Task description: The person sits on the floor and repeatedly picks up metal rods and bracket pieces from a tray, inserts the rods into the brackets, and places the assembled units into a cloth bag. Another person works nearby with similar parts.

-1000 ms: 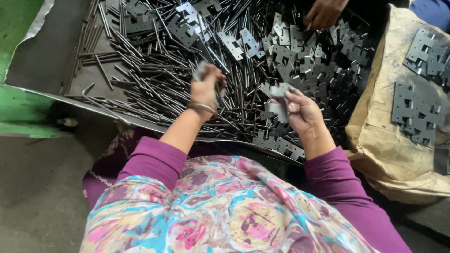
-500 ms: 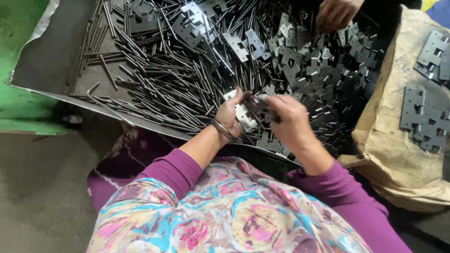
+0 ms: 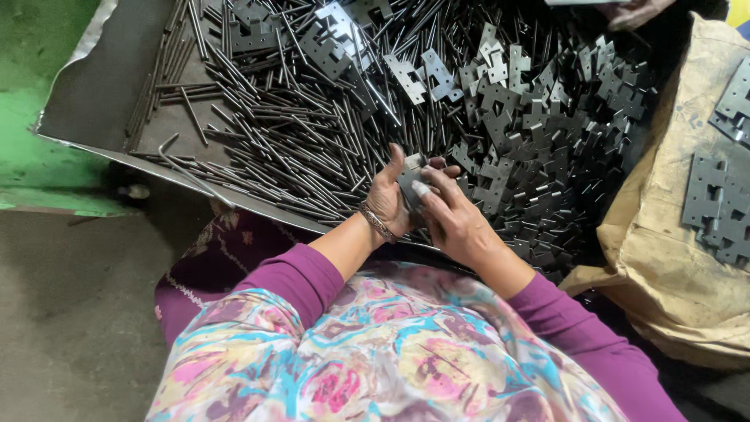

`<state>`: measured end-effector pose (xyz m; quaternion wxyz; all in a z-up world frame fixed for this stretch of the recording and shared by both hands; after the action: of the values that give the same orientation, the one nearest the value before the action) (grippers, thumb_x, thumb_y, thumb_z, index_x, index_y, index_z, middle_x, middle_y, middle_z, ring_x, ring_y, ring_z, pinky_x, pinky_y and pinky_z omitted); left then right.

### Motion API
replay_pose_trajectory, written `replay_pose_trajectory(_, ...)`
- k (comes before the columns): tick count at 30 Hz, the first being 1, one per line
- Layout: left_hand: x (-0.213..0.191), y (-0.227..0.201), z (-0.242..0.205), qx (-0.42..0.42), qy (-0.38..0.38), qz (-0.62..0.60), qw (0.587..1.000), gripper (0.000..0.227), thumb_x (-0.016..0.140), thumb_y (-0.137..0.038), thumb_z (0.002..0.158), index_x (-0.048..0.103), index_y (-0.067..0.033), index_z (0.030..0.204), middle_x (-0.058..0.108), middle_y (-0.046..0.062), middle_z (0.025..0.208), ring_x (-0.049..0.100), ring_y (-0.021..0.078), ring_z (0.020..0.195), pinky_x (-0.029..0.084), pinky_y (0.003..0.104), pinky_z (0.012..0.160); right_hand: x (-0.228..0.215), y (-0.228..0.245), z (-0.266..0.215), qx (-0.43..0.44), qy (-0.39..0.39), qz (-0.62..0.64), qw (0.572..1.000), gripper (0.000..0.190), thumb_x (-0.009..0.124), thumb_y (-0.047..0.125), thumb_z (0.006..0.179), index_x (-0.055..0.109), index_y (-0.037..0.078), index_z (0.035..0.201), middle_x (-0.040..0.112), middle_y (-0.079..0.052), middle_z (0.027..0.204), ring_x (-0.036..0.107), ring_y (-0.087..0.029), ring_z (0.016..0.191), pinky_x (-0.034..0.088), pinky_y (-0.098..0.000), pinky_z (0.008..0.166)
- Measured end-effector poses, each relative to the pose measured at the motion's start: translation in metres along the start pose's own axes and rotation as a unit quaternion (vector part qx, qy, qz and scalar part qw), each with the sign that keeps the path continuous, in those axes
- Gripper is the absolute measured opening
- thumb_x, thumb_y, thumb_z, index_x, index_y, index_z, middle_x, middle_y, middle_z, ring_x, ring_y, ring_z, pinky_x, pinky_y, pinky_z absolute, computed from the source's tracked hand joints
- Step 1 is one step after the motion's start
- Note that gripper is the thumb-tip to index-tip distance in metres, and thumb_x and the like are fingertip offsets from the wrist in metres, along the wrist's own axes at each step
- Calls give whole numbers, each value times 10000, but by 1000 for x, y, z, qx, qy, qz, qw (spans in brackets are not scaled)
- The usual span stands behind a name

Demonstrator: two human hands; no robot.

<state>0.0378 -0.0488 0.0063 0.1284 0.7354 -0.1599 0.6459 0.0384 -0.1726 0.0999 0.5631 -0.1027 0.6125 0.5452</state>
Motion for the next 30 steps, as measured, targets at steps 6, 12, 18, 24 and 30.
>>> replay_pose_trajectory(6, 6, -1, 12, 27, -7, -4, 1000, 632, 716, -626, 878, 569, -88, 1177, 670, 183, 1290, 638, 350, 1228, 516, 544, 1073, 6, 9, 4, -12, -79, -195, 978, 473, 759, 63, 787, 601, -8, 1227, 564, -194, 1402, 566, -473, 1288, 478, -591, 999)
replay_pose_trajectory(12, 5, -15, 32, 6, -20, 434, 901, 590, 827, -333, 844, 470, -211, 1298, 653, 113, 1326, 609, 312, 1260, 479, 503, 1097, -8, -51, -10, 260, -118, 91, 954, 599, 592, -74, 958, 510, 11, 1545, 730, -142, 1192, 711, -231, 905, 578, -332, 790)
replay_pose_trajectory(18, -16, -120, 55, 219, -59, 972, 55, 473, 624, -156, 900, 609, -199, 1371, 591, 104, 1406, 473, 361, 1365, 321, 552, 1136, -21, -85, -43, 353, -204, 557, 723, 644, 604, -132, 882, 455, -63, 1505, 666, -117, 1335, 688, -183, 1109, 573, -333, 951)
replay_pose_trajectory(24, -41, -168, 64, 201, 12, 979, -31, 239, 560, -215, 954, 703, -230, 1145, 687, 6, 1153, 595, 223, 1224, 311, 529, 1217, -33, -93, -76, 362, -243, 582, 686, 638, 611, -136, 885, 461, -69, 1501, 688, -148, 1300, 694, -212, 1104, 567, -354, 964)
replay_pose_trajectory(30, -30, -179, 55, 259, 75, 962, -37, 193, 600, -114, 883, 688, -198, 1033, 720, -27, 1102, 668, 165, 1121, 396, 429, 1187, -48, -103, -80, 361, -275, 610, 649, 598, 598, -136, 885, 489, -65, 1468, 692, -161, 1264, 721, -222, 1032, 609, -371, 892)
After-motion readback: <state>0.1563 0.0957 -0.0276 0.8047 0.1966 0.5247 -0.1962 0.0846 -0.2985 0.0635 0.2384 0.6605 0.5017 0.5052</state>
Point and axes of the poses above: each hand's wrist, its own z-axis towards the middle knuckle, its own x-axis out of the palm, y = z × x, the point moved 3 cm from there along z, towards the middle knuckle
